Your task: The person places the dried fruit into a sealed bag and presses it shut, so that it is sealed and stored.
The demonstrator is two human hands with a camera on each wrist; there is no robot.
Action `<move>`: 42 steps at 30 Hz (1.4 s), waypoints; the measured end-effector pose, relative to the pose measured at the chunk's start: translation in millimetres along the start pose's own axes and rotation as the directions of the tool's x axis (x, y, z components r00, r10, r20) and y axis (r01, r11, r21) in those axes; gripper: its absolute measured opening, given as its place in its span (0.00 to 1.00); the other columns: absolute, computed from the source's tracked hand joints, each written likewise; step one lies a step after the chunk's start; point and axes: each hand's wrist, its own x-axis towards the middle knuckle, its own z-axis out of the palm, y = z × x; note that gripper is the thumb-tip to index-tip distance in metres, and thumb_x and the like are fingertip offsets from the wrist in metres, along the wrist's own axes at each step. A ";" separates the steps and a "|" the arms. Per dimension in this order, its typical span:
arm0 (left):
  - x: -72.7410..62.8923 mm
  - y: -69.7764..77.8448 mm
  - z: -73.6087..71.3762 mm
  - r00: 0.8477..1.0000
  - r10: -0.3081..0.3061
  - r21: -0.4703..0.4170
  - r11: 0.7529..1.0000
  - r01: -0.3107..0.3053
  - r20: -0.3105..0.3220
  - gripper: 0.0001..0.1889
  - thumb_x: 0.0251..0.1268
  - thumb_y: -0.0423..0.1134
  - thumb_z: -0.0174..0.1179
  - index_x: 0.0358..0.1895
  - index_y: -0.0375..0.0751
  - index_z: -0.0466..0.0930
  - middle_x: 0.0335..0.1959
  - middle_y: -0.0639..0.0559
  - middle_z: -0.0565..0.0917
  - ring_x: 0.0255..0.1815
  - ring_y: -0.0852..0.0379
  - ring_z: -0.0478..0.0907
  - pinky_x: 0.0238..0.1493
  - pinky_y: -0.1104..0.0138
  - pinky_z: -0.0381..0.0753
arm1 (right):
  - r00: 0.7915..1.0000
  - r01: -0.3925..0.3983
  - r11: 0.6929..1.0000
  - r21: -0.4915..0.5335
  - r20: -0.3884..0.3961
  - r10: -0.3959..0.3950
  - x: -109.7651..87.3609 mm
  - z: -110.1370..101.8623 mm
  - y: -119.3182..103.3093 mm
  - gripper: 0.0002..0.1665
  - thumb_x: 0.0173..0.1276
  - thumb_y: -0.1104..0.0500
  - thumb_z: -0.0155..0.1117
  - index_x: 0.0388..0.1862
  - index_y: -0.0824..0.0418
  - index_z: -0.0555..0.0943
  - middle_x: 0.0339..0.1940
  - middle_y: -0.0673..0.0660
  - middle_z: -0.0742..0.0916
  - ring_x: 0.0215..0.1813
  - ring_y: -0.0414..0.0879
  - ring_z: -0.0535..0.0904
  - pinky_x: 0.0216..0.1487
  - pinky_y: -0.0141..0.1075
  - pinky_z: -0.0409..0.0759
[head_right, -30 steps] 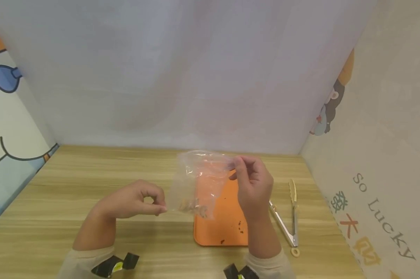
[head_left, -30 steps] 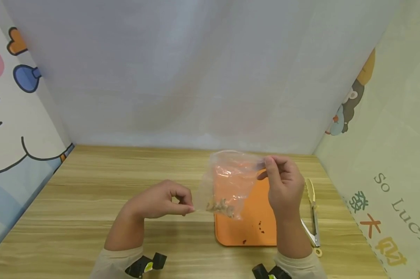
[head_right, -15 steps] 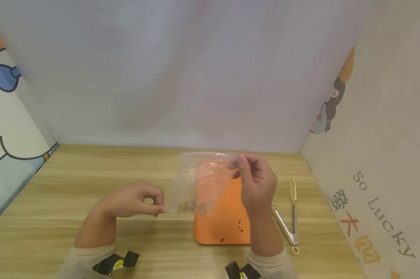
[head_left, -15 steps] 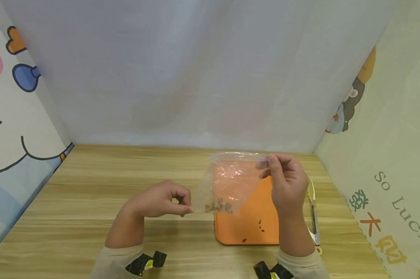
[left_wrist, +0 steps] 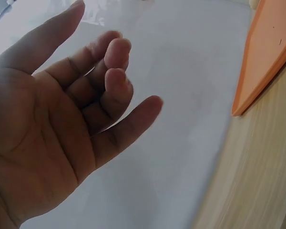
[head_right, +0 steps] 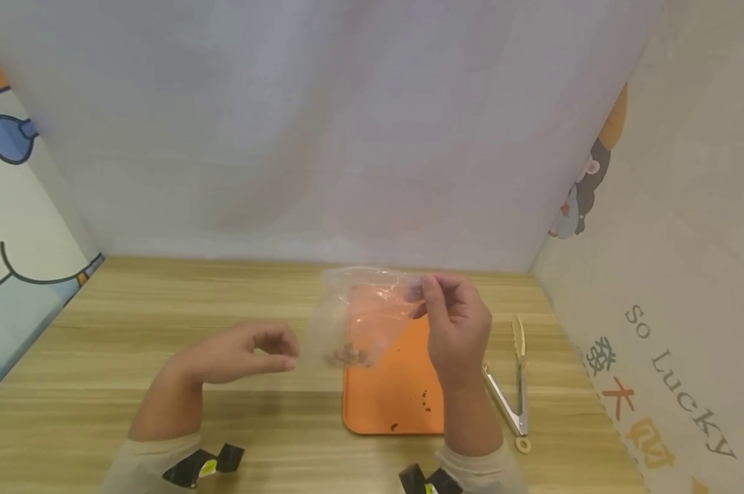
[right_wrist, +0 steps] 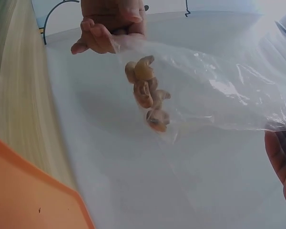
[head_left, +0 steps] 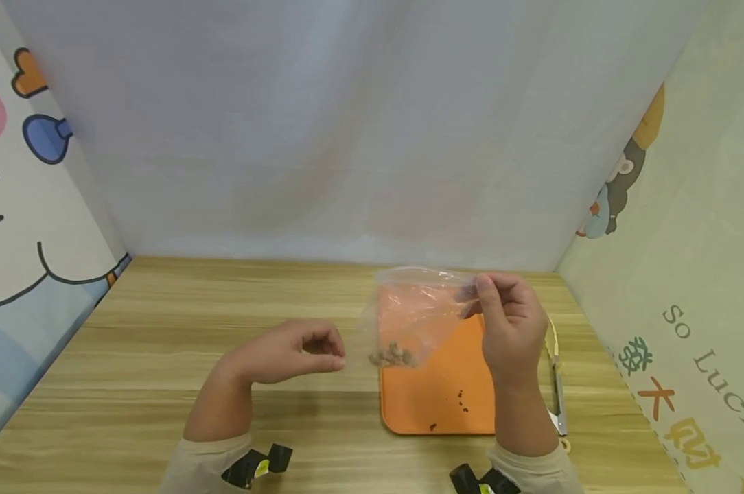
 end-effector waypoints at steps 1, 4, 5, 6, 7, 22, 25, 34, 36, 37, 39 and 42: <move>-1.0 0.7 -0.5 0.999 0.001 -0.005 1.000 -0.002 -0.049 0.09 0.70 0.49 0.59 0.46 0.50 0.80 0.38 0.54 0.82 0.38 0.55 0.78 0.39 0.64 0.79 | 1.000 -0.003 1.000 -0.002 0.006 0.003 -0.3 1.2 0.1 0.08 0.70 0.76 0.53 0.36 0.86 0.72 0.29 0.57 0.87 0.29 0.43 0.85 0.26 0.30 0.80; -4.1 4.6 -2.2 0.967 0.058 -0.003 0.998 -0.061 -0.248 0.11 0.70 0.46 0.60 0.51 0.52 0.79 0.39 0.54 0.81 0.41 0.55 0.78 0.41 0.64 0.79 | 0.999 -0.013 1.000 -0.006 0.032 0.013 -2.5 5.2 0.9 0.07 0.70 0.76 0.53 0.36 0.85 0.73 0.28 0.56 0.88 0.28 0.43 0.84 0.26 0.30 0.80; -4.8 6.3 -2.7 0.945 0.088 0.008 0.996 -0.090 -0.314 0.11 0.70 0.44 0.61 0.53 0.53 0.79 0.39 0.54 0.81 0.41 0.55 0.78 0.42 0.64 0.79 | 0.999 -0.016 1.000 -0.012 0.040 0.016 -3.4 6.6 1.2 0.07 0.70 0.76 0.53 0.36 0.85 0.73 0.29 0.55 0.88 0.27 0.42 0.84 0.26 0.30 0.80; -5.5 8.5 -3.1 0.921 0.120 0.024 0.993 -0.120 -0.371 0.13 0.69 0.42 0.61 0.55 0.52 0.79 0.39 0.54 0.81 0.41 0.56 0.79 0.42 0.65 0.79 | 0.999 -0.015 1.000 -0.016 0.049 0.016 -4.4 8.0 1.6 0.07 0.70 0.76 0.54 0.35 0.84 0.74 0.29 0.55 0.88 0.27 0.42 0.84 0.26 0.30 0.80; -5.9 10.6 -3.4 0.895 0.153 0.045 0.988 -0.148 -0.419 0.14 0.69 0.40 0.62 0.56 0.52 0.79 0.39 0.55 0.81 0.41 0.57 0.79 0.43 0.65 0.79 | 0.998 -0.012 1.000 -0.023 0.059 0.013 -5.5 9.4 2.0 0.06 0.70 0.77 0.54 0.35 0.84 0.74 0.29 0.55 0.88 0.27 0.41 0.84 0.26 0.30 0.80; -2.9 26.6 2.0 0.764 0.379 0.228 0.925 -0.303 -0.523 0.09 0.65 0.32 0.64 0.46 0.48 0.84 0.39 0.59 0.82 0.40 0.62 0.78 0.44 0.68 0.78 | 0.981 0.019 1.000 0.006 0.194 -0.020 -17.8 25.8 5.1 0.04 0.68 0.80 0.52 0.36 0.80 0.76 0.29 0.57 0.87 0.30 0.42 0.84 0.26 0.31 0.80; -2.4 25.6 3.0 0.742 0.407 0.243 0.914 -0.326 -0.532 0.07 0.65 0.32 0.63 0.40 0.49 0.84 0.38 0.58 0.82 0.38 0.62 0.77 0.42 0.68 0.77 | 0.979 0.006 1.000 0.016 0.205 -0.009 -19.4 27.5 5.4 0.04 0.68 0.79 0.53 0.37 0.79 0.76 0.29 0.57 0.87 0.32 0.42 0.84 0.27 0.32 0.80; -3.1 25.8 3.1 0.649 0.512 0.267 0.855 -0.444 -0.562 0.09 0.61 0.23 0.63 0.31 0.42 0.81 0.32 0.55 0.82 0.34 0.61 0.76 0.38 0.68 0.74 | 0.966 -0.037 0.997 0.071 0.258 0.018 -20.3 29.1 6.8 0.05 0.69 0.78 0.52 0.41 0.81 0.76 0.34 0.56 0.87 0.34 0.43 0.85 0.29 0.33 0.82; -2.9 25.7 2.4 0.609 0.553 0.282 0.827 -0.487 -0.569 0.10 0.60 0.21 0.63 0.31 0.42 0.81 0.31 0.54 0.82 0.33 0.60 0.76 0.38 0.69 0.75 | 0.961 -0.041 0.996 0.079 0.277 0.017 -20.4 28.6 7.8 0.07 0.70 0.76 0.53 0.43 0.81 0.76 0.36 0.56 0.87 0.36 0.44 0.85 0.30 0.34 0.82; -2.9 25.5 1.6 0.586 0.573 0.294 0.811 -0.506 -0.573 0.10 0.60 0.21 0.63 0.31 0.41 0.82 0.31 0.53 0.82 0.33 0.60 0.76 0.38 0.69 0.75 | 0.958 -0.040 0.996 0.083 0.288 0.014 -20.4 28.4 8.3 0.08 0.71 0.76 0.53 0.45 0.82 0.75 0.37 0.56 0.87 0.37 0.44 0.85 0.30 0.34 0.82; -3.3 25.3 -0.4 0.541 0.605 0.309 0.782 -0.541 -0.584 0.09 0.60 0.21 0.62 0.31 0.39 0.82 0.31 0.51 0.82 0.33 0.59 0.77 0.39 0.69 0.76 | 0.951 -0.035 0.997 0.071 0.308 0.012 -20.3 27.7 9.5 0.12 0.72 0.72 0.54 0.49 0.82 0.75 0.38 0.57 0.87 0.38 0.44 0.85 0.30 0.34 0.82; -5.4 25.0 -4.2 0.485 0.615 0.288 0.755 -0.589 -0.622 0.05 0.63 0.23 0.62 0.31 0.36 0.82 0.32 0.49 0.83 0.35 0.59 0.78 0.41 0.70 0.77 | 0.934 -0.048 0.999 -0.005 0.355 0.047 -20.5 25.6 11.4 0.18 0.76 0.65 0.54 0.55 0.79 0.75 0.39 0.60 0.85 0.42 0.43 0.84 0.32 0.35 0.83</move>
